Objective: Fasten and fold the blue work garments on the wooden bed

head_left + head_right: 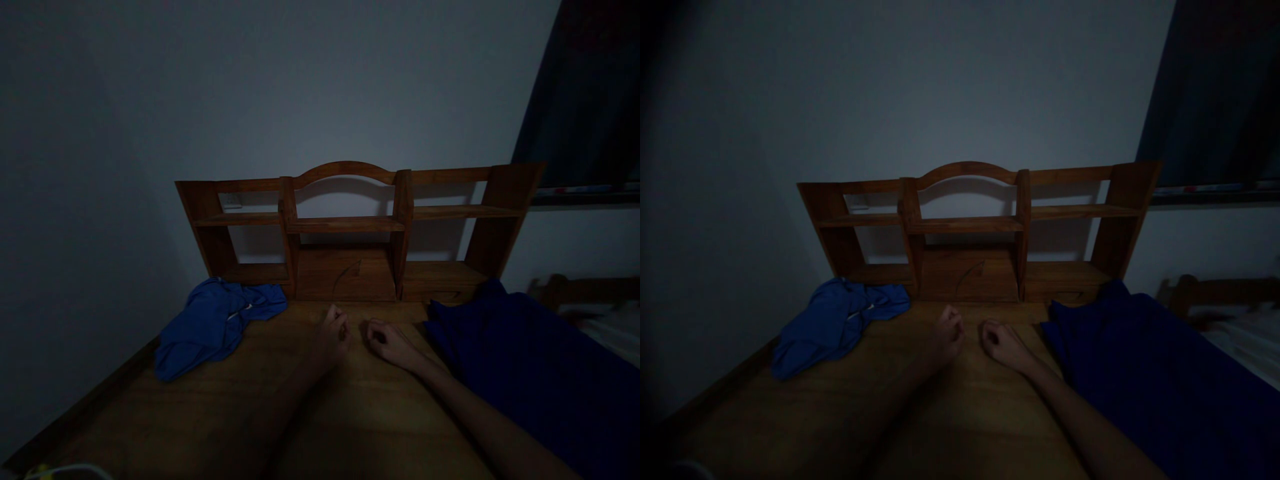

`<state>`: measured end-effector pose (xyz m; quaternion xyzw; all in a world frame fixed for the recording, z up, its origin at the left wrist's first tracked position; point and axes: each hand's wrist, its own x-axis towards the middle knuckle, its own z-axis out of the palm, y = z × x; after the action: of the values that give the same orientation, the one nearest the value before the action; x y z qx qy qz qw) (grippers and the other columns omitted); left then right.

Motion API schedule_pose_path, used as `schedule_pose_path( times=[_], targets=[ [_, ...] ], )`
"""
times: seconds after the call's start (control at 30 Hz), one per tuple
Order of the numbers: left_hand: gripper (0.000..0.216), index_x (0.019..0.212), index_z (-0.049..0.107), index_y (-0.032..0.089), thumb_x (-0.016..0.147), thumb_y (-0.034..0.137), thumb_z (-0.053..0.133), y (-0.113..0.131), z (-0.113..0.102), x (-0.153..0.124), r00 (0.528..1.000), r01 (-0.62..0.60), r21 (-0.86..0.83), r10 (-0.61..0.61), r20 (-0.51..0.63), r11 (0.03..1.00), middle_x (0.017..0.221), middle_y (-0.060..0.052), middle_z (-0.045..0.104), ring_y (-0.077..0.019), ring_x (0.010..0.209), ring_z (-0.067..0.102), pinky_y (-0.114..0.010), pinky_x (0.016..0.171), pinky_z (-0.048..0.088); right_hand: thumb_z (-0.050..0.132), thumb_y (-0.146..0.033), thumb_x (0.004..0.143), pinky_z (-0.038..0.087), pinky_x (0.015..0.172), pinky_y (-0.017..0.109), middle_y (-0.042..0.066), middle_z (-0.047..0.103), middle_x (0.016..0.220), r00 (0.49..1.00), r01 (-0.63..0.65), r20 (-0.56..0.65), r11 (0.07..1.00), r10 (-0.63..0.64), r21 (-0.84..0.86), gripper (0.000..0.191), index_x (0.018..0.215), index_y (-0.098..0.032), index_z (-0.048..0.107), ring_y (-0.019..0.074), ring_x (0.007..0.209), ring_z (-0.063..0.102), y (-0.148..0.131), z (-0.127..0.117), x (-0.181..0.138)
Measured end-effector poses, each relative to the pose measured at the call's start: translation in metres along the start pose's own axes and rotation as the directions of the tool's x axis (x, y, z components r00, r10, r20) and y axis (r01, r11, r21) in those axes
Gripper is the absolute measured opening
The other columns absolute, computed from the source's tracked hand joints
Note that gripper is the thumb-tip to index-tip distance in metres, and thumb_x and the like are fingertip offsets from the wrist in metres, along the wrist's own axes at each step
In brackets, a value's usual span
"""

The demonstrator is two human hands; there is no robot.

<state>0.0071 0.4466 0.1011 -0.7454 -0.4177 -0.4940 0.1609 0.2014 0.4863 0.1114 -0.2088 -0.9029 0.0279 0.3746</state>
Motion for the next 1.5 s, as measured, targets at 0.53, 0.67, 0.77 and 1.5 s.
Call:
schedule_pose_path(
  times=[0.53, 0.67, 0.77, 1.5],
  targets=[
    [0.015, 0.079, 0.045, 0.020, 0.072, 0.007, 0.048, 0.0011, -0.0002, -0.0001, 0.999, 0.022, 0.013, -0.022, 0.028, 1.000, 0.092, -0.002, 0.045, -0.0140, 0.080, 0.047, -0.028, 0.072, 0.042, 0.046, -0.014, 0.075, 0.035, 0.064, 0.022, 0.000, 0.057, 0.077, 0.999, -0.038, -0.008, 0.999, 0.038, -0.002, 0.007, 0.078, -0.018, 0.051, 0.0122, 0.068, 0.049, 0.0019, 0.0000, -0.0025],
    [0.014, 0.080, 0.045, 0.020, 0.073, 0.008, 0.048, 0.0017, -0.0003, -0.0001, 0.999, 0.027, 0.011, -0.027, 0.023, 1.000, 0.091, -0.002, 0.046, -0.0143, 0.079, 0.047, -0.028, 0.072, 0.041, 0.047, -0.014, 0.073, 0.034, 0.063, 0.021, -0.001, 0.055, 0.076, 0.999, -0.050, -0.009, 0.999, 0.050, 0.004, 0.007, 0.077, -0.018, 0.049, 0.0114, 0.067, 0.048, 0.0013, -0.0006, -0.0033],
    [0.014, 0.080, 0.045, 0.020, 0.073, 0.009, 0.049, 0.0029, -0.0002, 0.0003, 0.999, 0.038, 0.014, -0.039, 0.021, 0.999, 0.090, -0.002, 0.045, -0.0149, 0.080, 0.047, -0.028, 0.072, 0.041, 0.048, -0.015, 0.073, 0.033, 0.062, 0.021, -0.002, 0.054, 0.074, 0.999, -0.054, -0.005, 0.998, 0.054, 0.016, 0.006, 0.077, -0.019, 0.047, 0.0111, 0.066, 0.047, 0.0004, -0.0011, -0.0030],
    [0.015, 0.081, 0.046, 0.020, 0.071, 0.011, 0.052, 0.0062, -0.0004, 0.0005, 0.997, 0.045, 0.022, -0.046, 0.061, 0.999, 0.090, -0.001, 0.047, -0.0147, 0.081, 0.047, -0.028, 0.073, 0.040, 0.046, -0.013, 0.073, 0.032, 0.061, 0.021, -0.002, 0.051, 0.074, 0.999, -0.046, -0.002, 0.999, 0.046, 0.016, 0.007, 0.078, -0.019, 0.046, 0.0105, 0.065, 0.046, 0.0014, -0.0006, -0.0035]
  ],
)
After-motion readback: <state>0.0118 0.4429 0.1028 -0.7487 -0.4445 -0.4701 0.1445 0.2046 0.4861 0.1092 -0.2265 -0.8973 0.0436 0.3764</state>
